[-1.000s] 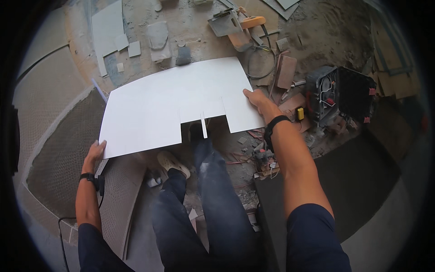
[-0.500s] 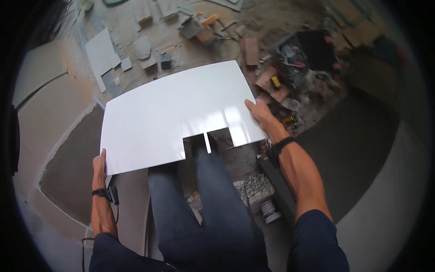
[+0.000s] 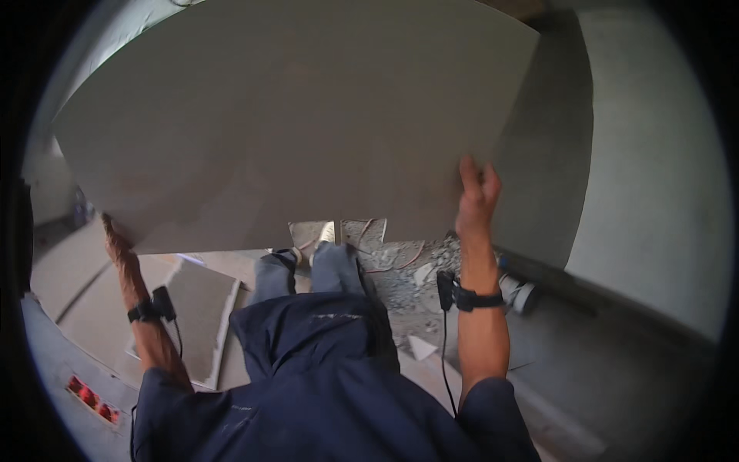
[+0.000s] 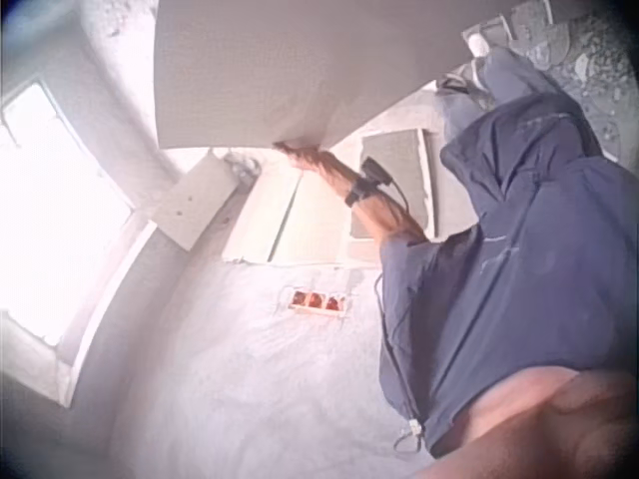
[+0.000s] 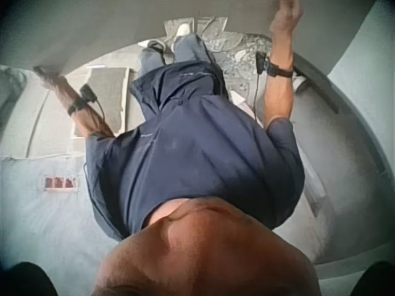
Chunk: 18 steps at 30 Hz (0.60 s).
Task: Cutting a ceramic tile using a handheld power saw and applying mortar.
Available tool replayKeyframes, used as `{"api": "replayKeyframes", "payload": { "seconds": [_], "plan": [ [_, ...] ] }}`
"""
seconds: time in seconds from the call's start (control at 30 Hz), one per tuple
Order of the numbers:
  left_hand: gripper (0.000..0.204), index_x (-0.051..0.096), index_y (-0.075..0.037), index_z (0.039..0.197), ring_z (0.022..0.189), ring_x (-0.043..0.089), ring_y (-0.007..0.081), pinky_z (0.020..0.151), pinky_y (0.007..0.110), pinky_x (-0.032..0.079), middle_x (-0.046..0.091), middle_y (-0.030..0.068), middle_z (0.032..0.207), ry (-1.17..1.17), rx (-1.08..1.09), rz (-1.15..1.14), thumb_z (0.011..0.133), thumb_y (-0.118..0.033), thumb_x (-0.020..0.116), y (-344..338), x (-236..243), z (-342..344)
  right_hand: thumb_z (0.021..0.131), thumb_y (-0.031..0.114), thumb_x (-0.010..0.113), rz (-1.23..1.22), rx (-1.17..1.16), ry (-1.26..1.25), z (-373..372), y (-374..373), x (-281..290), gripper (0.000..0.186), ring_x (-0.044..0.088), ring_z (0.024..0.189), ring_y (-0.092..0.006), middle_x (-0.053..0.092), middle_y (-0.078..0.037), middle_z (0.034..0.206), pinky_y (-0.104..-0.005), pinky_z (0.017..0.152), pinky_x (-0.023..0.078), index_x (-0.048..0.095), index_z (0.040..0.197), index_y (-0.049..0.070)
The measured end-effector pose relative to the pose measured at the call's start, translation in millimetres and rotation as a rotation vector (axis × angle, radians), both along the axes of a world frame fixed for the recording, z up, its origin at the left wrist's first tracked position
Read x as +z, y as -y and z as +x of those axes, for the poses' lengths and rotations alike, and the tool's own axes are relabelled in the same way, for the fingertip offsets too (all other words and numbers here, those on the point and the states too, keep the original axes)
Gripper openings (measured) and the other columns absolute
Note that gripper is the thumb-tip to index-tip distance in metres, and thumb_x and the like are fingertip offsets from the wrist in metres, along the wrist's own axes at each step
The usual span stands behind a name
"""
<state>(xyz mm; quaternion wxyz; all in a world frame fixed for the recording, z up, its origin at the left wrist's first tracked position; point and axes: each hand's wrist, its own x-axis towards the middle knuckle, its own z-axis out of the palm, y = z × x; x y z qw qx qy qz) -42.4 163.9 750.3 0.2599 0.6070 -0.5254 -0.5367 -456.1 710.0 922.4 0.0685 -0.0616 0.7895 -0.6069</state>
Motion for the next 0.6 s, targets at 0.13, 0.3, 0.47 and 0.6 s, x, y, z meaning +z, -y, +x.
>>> {"api": "replayKeyframes", "payload": {
  "seconds": [0.13, 0.3, 0.47, 0.6],
  "plan": [
    [0.091, 0.058, 0.005, 0.134, 0.112, 0.060, 0.0259, 0.095, 0.039, 0.049, 0.063, 0.0155, 0.126, -0.086, 0.029, -0.191, 0.086, -0.071, 0.062, -15, 59, -58, 0.096, 0.033, 0.071, -0.192, -0.262, -0.170, 38, -25, 35, 0.031, 0.041, 0.073, -0.0043, 0.052, 0.007, 0.078, -0.0224, 0.064, 0.034, 0.059, 0.086, 0.006],
    [0.083, 0.050, -0.003, 0.143, 0.125, 0.053, 0.0296, 0.106, 0.043, 0.044, 0.053, 0.0149, 0.141, -0.357, 0.010, 0.012, 0.092, -0.068, 0.055, -50, 106, -104, 0.097, 0.035, 0.069, -0.095, -0.295, -0.252, 79, -107, 92, 0.033, 0.040, 0.069, -0.0047, 0.050, 0.007, 0.073, -0.0228, 0.060, 0.033, 0.061, 0.089, 0.004],
    [0.069, 0.052, -0.009, 0.139, 0.125, 0.053, 0.0313, 0.105, 0.046, 0.045, 0.054, 0.0129, 0.138, -0.573, -0.119, 0.103, 0.096, -0.063, 0.050, -66, 121, -151, 0.099, 0.034, 0.065, -0.037, -0.451, -0.468, 136, -158, 173, 0.035, 0.051, 0.073, -0.0075, 0.061, 0.001, 0.082, -0.0243, 0.066, 0.043, 0.064, 0.103, -0.001],
    [0.059, 0.062, -0.009, 0.127, 0.113, 0.061, 0.0308, 0.098, 0.044, 0.050, 0.064, 0.0126, 0.124, -0.719, -0.376, 0.263, 0.097, -0.059, 0.049, -118, 112, -218, 0.100, 0.033, 0.063, 0.147, -0.625, -0.505, 224, -211, 222, 0.037, 0.058, 0.082, -0.0108, 0.066, -0.004, 0.093, -0.0271, 0.075, 0.047, 0.064, 0.111, -0.002]
  ]
}}
